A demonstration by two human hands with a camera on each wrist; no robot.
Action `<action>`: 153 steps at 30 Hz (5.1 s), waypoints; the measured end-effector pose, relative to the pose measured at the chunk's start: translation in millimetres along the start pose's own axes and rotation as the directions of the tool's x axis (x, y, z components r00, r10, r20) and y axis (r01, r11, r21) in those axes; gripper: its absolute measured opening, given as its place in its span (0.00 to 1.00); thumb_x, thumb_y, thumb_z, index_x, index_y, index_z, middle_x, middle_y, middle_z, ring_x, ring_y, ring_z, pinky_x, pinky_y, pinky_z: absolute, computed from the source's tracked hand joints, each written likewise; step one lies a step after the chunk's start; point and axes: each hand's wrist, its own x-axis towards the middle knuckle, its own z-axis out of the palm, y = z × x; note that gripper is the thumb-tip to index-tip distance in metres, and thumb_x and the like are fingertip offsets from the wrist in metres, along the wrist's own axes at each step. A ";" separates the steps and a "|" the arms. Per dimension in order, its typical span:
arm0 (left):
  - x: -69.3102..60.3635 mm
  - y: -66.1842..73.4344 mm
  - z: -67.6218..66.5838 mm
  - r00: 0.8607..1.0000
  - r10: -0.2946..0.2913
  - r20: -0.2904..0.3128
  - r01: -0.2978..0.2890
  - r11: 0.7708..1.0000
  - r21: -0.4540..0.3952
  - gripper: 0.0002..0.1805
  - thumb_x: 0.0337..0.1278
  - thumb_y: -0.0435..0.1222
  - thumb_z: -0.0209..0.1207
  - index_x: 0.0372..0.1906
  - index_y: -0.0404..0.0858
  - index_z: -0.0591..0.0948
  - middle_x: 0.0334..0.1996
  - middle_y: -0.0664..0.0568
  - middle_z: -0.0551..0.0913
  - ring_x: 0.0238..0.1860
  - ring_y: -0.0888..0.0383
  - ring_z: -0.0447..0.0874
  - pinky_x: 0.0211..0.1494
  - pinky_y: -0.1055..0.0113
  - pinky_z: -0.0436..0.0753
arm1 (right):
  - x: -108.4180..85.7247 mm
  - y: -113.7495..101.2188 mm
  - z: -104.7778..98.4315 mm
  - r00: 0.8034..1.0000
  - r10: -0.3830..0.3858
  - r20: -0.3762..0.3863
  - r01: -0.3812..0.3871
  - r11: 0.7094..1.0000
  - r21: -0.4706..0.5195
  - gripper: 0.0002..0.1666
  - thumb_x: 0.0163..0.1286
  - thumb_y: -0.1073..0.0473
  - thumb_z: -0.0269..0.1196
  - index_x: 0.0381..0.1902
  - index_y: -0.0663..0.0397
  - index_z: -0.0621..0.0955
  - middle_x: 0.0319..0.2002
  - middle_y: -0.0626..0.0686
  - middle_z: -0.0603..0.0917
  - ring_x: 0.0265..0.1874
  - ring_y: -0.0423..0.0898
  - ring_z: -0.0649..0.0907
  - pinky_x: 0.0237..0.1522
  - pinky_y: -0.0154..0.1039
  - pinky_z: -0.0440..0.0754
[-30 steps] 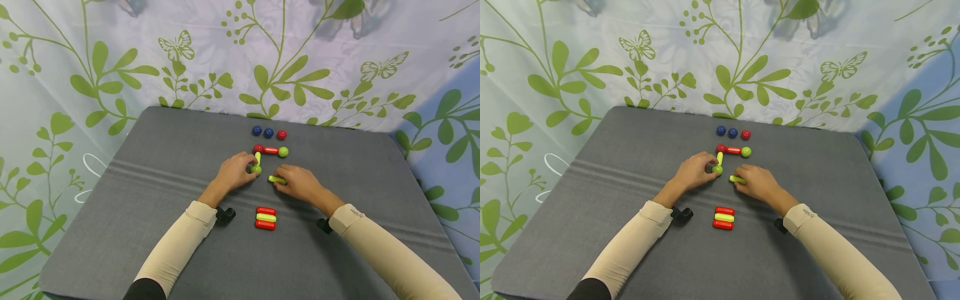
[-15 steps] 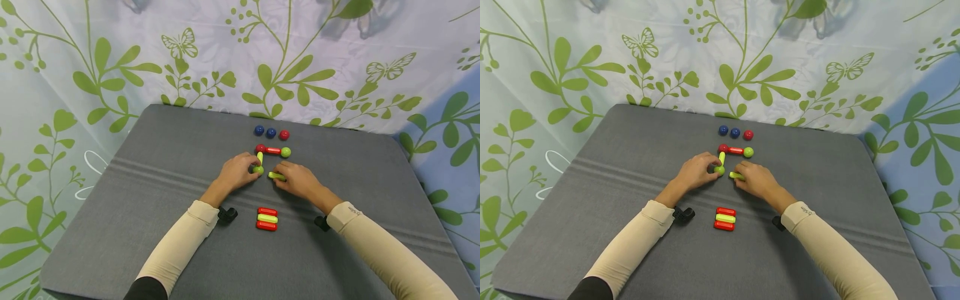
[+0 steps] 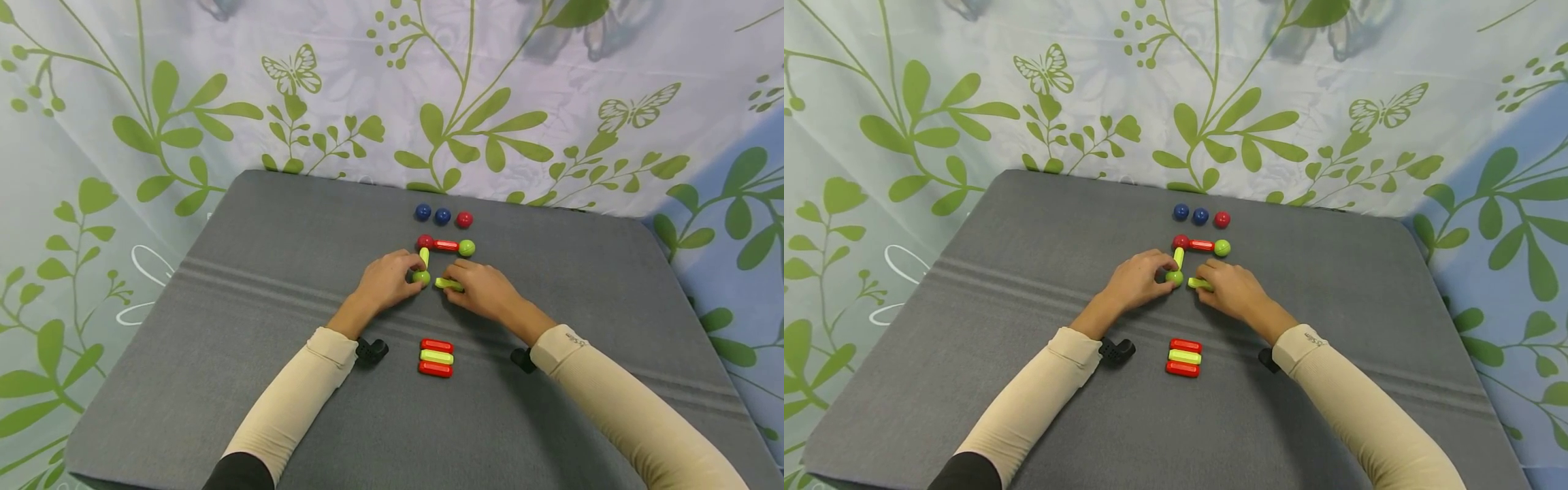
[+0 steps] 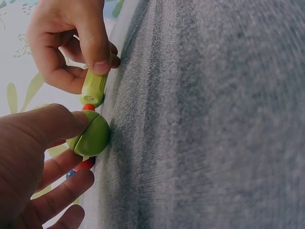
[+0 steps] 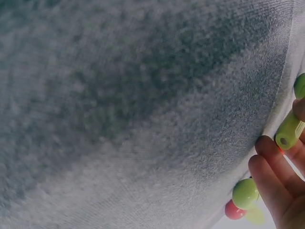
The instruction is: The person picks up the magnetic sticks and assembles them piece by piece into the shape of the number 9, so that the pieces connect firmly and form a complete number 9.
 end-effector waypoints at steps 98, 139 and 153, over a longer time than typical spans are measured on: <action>30.2 1.3 -19.5 1.000 -0.020 -0.015 0.020 1.000 -0.022 0.15 0.66 0.44 0.64 0.53 0.44 0.84 0.47 0.53 0.82 0.45 0.57 0.80 0.47 0.57 0.79 | -35.9 -67.1 -5.3 0.968 -0.237 0.082 0.239 0.971 -0.018 0.14 0.66 0.49 0.70 0.43 0.50 0.85 0.37 0.45 0.80 0.32 0.40 0.81 0.31 0.40 0.83; 97.4 9.6 14.7 0.993 0.038 0.116 -0.065 0.970 0.236 0.13 0.71 0.37 0.57 0.55 0.50 0.83 0.50 0.55 0.82 0.51 0.51 0.78 0.53 0.51 0.77 | -36.2 -30.4 -10.5 0.999 0.038 -0.007 -0.038 0.999 0.004 0.09 0.63 0.60 0.71 0.39 0.54 0.84 0.34 0.48 0.80 0.28 0.41 0.78 0.30 0.40 0.79; 98.0 9.8 13.3 0.992 0.042 0.120 -0.072 0.965 0.254 0.14 0.71 0.37 0.57 0.56 0.50 0.82 0.51 0.54 0.82 0.51 0.50 0.78 0.53 0.51 0.76 | -21.0 15.8 -19.2 0.963 0.254 -0.089 -0.258 0.966 -0.033 0.08 0.64 0.62 0.68 0.40 0.59 0.83 0.33 0.54 0.80 0.26 0.49 0.79 0.28 0.46 0.79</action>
